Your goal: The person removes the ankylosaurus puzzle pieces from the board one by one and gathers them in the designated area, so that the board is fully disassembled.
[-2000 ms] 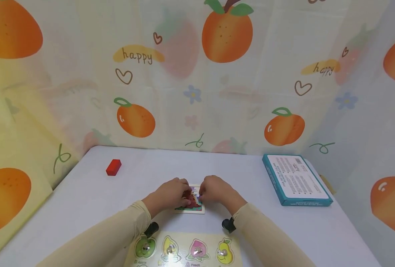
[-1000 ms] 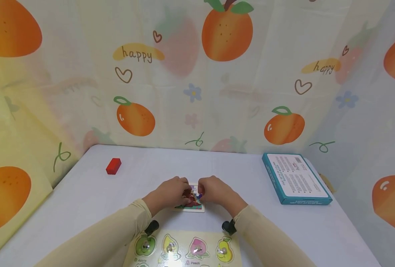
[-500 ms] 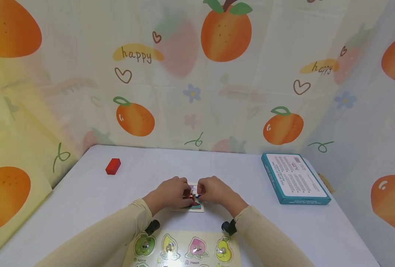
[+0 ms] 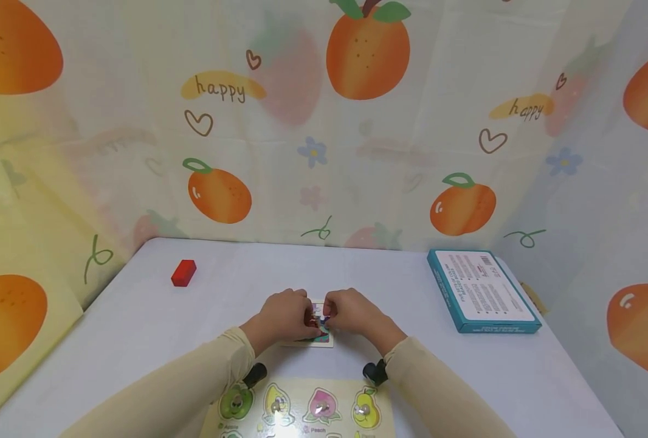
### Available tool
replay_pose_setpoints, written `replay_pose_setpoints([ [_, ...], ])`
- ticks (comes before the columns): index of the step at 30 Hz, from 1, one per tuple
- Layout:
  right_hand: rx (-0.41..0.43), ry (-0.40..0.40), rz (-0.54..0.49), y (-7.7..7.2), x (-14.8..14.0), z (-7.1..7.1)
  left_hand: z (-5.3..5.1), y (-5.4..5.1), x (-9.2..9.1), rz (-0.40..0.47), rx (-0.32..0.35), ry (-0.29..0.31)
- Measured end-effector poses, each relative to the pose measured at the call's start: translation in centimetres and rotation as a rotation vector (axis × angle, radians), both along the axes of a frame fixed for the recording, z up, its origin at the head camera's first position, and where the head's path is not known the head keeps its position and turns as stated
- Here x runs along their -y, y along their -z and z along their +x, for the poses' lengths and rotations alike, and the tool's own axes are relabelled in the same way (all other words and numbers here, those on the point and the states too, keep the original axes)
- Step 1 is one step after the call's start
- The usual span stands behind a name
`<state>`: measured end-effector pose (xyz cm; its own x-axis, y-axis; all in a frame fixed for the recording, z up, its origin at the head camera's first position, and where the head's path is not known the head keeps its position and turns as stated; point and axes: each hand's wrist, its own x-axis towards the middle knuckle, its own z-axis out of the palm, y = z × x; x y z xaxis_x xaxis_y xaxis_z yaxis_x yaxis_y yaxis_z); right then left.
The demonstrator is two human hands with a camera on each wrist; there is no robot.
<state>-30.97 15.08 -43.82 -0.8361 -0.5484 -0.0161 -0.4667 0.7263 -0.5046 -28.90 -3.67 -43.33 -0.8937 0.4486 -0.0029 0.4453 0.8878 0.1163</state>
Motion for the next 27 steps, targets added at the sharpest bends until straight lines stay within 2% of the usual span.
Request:
replay_pose_setpoints([
  [11,0.009,0.000,-0.028,0.0,-0.1,0.3,-0.1,0.2,-0.3,-0.010,0.000,-0.016],
  [17,0.016,0.061,-0.080,-0.8,-0.8,0.2,0.0,-0.1,-0.3,-0.004,0.005,-0.016],
  [22,0.101,0.178,-0.096,-1.9,-3.0,0.2,0.0,0.0,-0.3,-0.008,0.018,-0.010],
  [27,0.236,0.249,-0.095,-1.6,-5.9,0.7,0.1,0.2,0.1,-0.011,0.001,0.012],
])
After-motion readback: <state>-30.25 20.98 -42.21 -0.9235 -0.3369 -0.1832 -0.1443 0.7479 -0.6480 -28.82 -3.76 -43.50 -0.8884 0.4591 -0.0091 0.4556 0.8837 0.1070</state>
